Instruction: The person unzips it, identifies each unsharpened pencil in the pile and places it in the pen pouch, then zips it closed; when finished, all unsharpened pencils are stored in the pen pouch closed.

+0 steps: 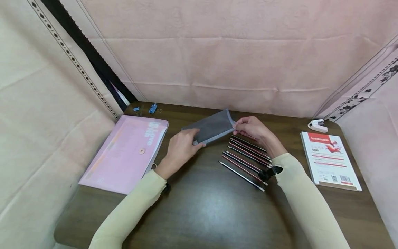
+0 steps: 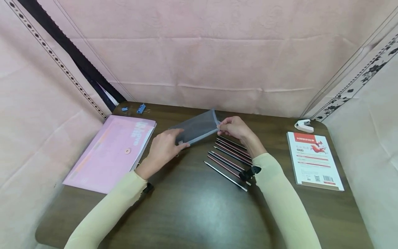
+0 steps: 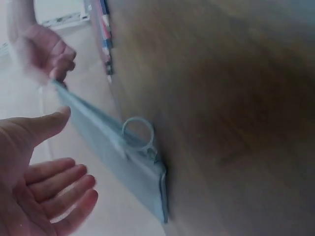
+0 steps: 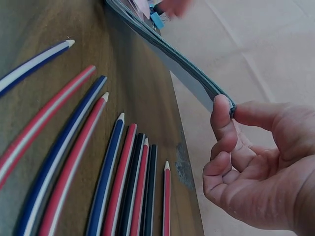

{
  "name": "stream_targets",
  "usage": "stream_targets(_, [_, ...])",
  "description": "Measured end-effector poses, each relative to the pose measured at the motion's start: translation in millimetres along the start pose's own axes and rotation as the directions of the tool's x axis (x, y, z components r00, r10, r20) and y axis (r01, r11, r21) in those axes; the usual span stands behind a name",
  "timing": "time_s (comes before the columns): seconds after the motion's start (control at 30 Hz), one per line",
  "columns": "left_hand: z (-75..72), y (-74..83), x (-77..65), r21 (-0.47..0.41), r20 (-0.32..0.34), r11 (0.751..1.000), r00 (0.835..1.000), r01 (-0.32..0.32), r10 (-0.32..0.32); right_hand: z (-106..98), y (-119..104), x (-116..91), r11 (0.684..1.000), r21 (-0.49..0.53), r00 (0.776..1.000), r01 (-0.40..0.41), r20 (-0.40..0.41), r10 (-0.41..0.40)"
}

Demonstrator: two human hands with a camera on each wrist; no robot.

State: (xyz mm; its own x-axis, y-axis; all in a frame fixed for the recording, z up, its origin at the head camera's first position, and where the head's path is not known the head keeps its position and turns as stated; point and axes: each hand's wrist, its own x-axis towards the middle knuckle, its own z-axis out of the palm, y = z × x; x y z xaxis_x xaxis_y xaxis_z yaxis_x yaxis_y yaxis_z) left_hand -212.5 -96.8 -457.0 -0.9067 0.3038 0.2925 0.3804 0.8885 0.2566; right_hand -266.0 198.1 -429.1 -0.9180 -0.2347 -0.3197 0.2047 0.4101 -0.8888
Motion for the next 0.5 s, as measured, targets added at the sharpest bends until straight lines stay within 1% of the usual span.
stream_targets(0.1, [11.3,6.5,9.5,-0.003,0.023,0.998,0.997,-0.07,0.07,0.0,2.3,0.1,1.0,-0.005,1.0,0.01,0.018,-0.01])
stream_targets(0.17, [17.8,8.1,14.4,-0.001,0.04,0.993,0.992,-0.116,0.116,-0.5,3.5,0.0,1.0,-0.019,0.999,0.017,0.028,-0.017])
stream_targets(0.23, [22.0,8.3,17.6,-0.005,0.052,0.989,0.988,-0.148,0.148,-0.8,3.8,-0.3,1.0,-0.018,0.999,0.026,0.037,-0.025])
stream_targets(0.33, [24.1,6.7,20.7,-0.01,0.055,0.987,0.985,-0.162,0.162,-1.1,3.3,-0.3,0.999,-0.021,0.997,0.044,0.066,-0.042])
stream_targets(0.5, [21.7,1.1,23.1,-0.021,0.08,0.989,0.986,-0.146,0.147,-2.5,3.0,1.0,0.999,-0.025,0.995,0.031,0.099,-0.029])
